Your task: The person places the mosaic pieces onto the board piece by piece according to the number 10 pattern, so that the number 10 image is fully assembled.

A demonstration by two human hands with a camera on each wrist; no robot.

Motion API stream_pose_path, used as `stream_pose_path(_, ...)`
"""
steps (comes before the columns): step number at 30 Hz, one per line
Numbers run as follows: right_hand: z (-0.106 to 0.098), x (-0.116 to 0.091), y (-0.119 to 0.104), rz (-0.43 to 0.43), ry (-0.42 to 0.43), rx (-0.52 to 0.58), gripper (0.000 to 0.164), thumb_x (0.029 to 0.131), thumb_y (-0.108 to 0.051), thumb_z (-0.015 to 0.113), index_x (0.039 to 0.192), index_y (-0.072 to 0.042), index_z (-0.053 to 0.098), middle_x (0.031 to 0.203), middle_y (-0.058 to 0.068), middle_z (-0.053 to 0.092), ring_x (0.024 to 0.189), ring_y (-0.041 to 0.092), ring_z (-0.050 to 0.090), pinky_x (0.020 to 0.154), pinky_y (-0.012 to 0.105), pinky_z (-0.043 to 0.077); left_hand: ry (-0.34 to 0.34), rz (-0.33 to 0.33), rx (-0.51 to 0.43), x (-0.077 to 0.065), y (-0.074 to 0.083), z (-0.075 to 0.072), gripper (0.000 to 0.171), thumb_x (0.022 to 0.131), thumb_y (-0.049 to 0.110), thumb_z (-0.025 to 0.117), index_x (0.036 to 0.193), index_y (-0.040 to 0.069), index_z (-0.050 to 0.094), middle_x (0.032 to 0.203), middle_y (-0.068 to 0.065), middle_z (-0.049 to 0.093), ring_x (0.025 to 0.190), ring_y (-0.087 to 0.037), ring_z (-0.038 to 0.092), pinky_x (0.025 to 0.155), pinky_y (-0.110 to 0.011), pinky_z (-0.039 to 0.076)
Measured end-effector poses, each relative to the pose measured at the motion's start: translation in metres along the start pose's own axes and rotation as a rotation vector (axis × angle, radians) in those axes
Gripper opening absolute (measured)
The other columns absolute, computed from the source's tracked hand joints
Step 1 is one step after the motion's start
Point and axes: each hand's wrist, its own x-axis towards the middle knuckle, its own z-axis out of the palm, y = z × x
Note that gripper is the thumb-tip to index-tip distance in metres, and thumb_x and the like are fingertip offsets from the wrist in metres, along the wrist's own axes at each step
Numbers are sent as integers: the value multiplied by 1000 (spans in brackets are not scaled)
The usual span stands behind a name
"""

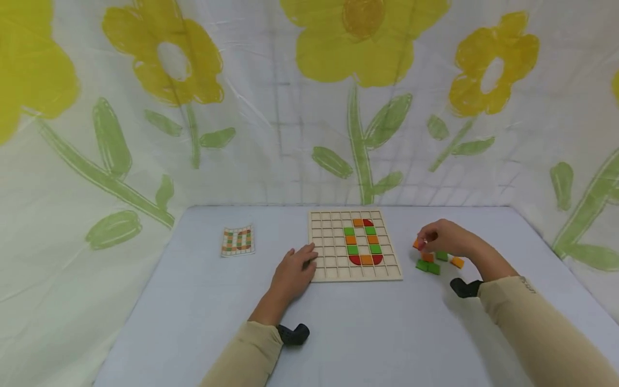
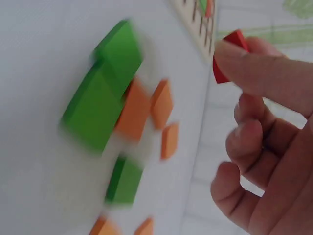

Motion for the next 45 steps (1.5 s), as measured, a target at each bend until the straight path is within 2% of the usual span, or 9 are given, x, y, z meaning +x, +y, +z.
stream_pose_path(4,6,26,-20,-26,-25,57,5,87,-17,74,88,-13,70,84,3,64,75,20,56,65,31,49,-6,-5,-12,-2,1,3,31,99,21,57,127,11,67,146,0,53,136,-19,49,123,-40,26)
stream_pose_path(10,17,63,-41,-36,24,132,11,89,-21,74,95,-12,70,91,2,69,85,21,57,76,33,51,-20,-9,-10,-4,3,5,32,99,21,58,128,11,67,146,1,53,137,-18,48,123,-40,26)
stream_pose_path(18,30,102,-55,-40,87,143,32,94,-20,66,125,-9,64,104,11,70,91,24,66,81,40,55,-34,-6,0,-4,4,7,32,99,22,57,128,12,67,147,2,52,137,-18,48,123,-38,26)
stream_pose_path(20,33,110,-58,-31,98,124,33,95,-21,64,126,-11,65,109,11,70,92,23,66,82,39,55,-44,-10,3,-4,3,8,32,99,23,56,128,13,66,147,3,51,137,-17,47,123,-37,25)
stream_pose_path(25,40,123,-69,-27,131,82,23,96,-20,60,115,-13,71,111,12,69,87,23,61,74,33,54,-30,16,14,-3,4,8,32,100,23,56,128,13,67,147,2,52,137,-17,48,123,-38,26)
stream_pose_path(32,45,132,-86,-55,82,76,37,99,-14,47,133,-16,63,119,16,64,67,20,48,58,29,41,-13,27,23,1,4,4,32,100,22,56,128,12,67,147,2,53,137,-17,47,122,-38,27)
stream_pose_path(35,46,133,-91,-52,82,87,37,99,-13,47,132,-12,63,119,17,65,73,22,53,63,31,44,-17,12,29,1,3,3,32,100,22,56,128,12,67,147,2,52,138,-16,47,123,-38,26)
stream_pose_path(39,46,136,-92,-50,108,86,31,95,-12,55,124,-6,67,115,15,68,89,24,61,75,34,52,-18,1,26,1,3,0,32,100,22,55,128,12,67,147,2,52,138,-16,47,123,-38,26)
stream_pose_path(45,47,144,-91,-52,124,78,22,92,-18,67,111,-8,70,107,10,70,92,24,61,80,36,55,-20,-11,31,1,2,-2,32,100,23,55,128,12,66,147,2,52,138,-16,47,123,-37,26)
